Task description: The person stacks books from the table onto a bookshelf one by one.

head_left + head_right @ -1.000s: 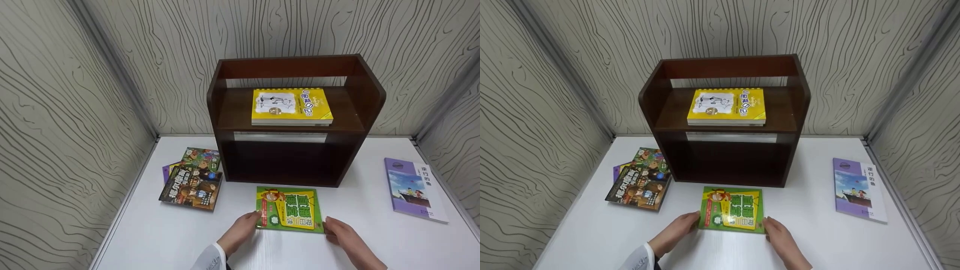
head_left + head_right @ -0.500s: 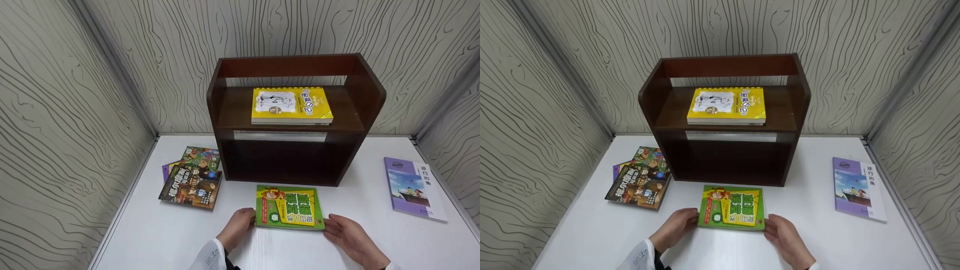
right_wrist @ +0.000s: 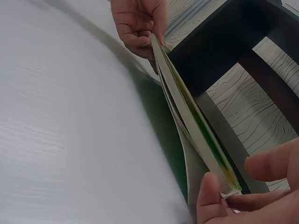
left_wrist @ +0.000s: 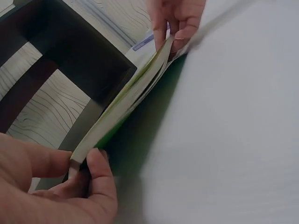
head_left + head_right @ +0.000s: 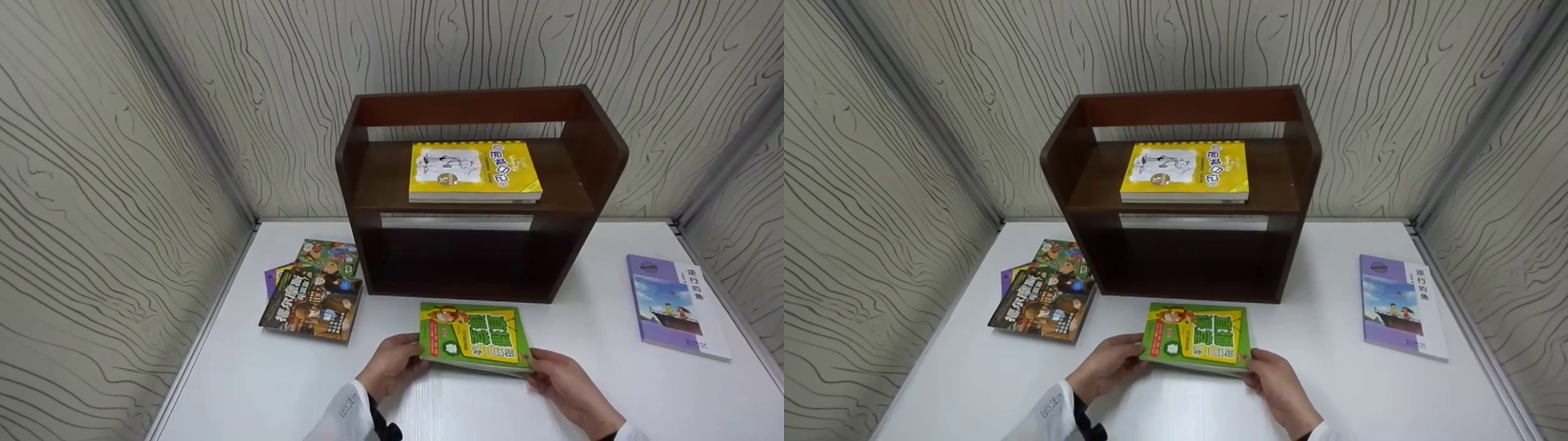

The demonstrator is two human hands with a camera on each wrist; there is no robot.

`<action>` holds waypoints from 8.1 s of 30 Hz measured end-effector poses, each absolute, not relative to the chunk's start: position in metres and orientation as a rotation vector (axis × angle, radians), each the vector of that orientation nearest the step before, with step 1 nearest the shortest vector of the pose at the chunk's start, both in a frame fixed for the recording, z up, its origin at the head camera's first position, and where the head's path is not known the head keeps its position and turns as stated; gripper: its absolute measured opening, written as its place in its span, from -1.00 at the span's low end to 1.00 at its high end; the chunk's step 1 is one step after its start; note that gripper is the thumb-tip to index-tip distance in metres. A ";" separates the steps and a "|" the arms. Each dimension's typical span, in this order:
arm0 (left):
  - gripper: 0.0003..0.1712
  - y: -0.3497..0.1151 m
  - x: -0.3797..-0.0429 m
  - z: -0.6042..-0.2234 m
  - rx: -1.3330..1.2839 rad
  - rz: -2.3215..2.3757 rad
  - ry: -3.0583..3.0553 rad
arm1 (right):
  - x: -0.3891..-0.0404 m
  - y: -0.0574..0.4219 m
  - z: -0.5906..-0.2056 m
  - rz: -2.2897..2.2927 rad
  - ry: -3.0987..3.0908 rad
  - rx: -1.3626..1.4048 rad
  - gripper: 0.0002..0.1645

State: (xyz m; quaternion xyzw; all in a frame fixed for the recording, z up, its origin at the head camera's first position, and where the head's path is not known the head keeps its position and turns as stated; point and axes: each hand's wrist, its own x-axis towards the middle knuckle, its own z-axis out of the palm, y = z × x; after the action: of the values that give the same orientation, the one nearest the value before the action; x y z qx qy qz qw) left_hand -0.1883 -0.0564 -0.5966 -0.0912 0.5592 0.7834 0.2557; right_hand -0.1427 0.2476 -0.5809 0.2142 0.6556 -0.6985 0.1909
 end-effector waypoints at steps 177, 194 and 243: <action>-0.15 -0.056 -0.202 -0.543 0.703 0.180 3.416 | -0.173 0.244 -0.526 -0.434 3.545 -0.435 -0.06; -0.14 -0.047 -0.179 -0.595 0.664 0.125 3.247 | -0.154 0.261 -0.596 -0.451 3.446 -0.284 -0.06; -0.12 0.078 -0.139 -0.586 1.353 -0.221 2.751 | -0.161 0.486 -0.607 -0.415 2.985 0.375 -0.04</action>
State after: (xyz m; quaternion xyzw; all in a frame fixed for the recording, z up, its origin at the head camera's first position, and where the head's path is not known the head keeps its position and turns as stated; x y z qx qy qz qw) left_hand -0.1390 0.0781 -0.5861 0.4399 0.8945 -0.0720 0.0338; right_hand -0.1612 0.4857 -0.6067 0.1234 0.9815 -0.1365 0.0521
